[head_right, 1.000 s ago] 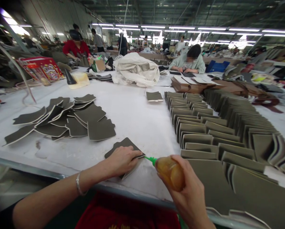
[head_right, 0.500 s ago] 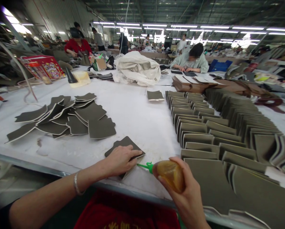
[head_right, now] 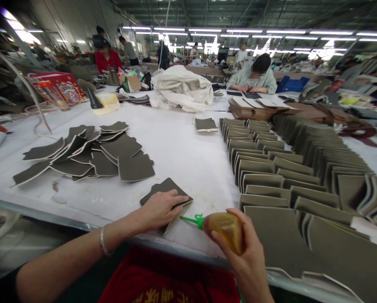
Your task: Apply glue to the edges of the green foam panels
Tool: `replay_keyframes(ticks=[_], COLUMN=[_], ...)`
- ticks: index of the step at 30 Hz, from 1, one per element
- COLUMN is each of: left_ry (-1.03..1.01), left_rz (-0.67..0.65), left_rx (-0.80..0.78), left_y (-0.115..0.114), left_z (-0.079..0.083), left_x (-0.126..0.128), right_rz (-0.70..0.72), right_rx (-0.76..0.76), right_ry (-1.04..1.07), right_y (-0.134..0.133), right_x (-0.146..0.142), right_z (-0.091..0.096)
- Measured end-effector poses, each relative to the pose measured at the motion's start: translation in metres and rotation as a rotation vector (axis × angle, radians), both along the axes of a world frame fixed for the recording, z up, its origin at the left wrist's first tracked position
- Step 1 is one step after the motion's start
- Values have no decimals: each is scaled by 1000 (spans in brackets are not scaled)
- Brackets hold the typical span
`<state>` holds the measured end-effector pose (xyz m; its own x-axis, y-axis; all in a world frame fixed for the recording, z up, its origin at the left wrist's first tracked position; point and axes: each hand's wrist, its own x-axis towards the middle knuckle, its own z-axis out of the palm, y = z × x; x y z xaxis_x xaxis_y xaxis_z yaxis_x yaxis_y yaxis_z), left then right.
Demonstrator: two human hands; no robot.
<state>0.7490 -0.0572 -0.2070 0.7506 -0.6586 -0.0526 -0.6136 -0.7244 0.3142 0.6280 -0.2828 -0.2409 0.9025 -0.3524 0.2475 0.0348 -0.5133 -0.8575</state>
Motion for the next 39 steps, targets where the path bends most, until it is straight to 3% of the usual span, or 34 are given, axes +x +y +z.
replay_keyframes(ticks=[3,8,12,16,20,27,33,39], left_ry=[-3,-8,1,-12,-8,-20,-10,11], left_rz=[2,14,20,11,11,1,-7,-14], left_rx=[1,-9,-11,-10,-1,-9,-2,16], left_y=[1,2,2,2,2,2,1,0], left_z=[1,0,0,0,0,-3,-3,-2], left_x=[-2,-4,-4,-4,-5,-4,-2,-1], right_rz=[95,-22,16,-42,35,-59,44,-98], right_rx=[67,184,240,229,265,97,179,9], right_ry=[60,78,95,97,119,36,114,-51], right_y=[4,21,30,32,25,4,12,-1], right_x=[-5,-11,-14,-16,-16,-6,-7,12], right_z=[-2,6,11,8,-1,-11,-7,-1])
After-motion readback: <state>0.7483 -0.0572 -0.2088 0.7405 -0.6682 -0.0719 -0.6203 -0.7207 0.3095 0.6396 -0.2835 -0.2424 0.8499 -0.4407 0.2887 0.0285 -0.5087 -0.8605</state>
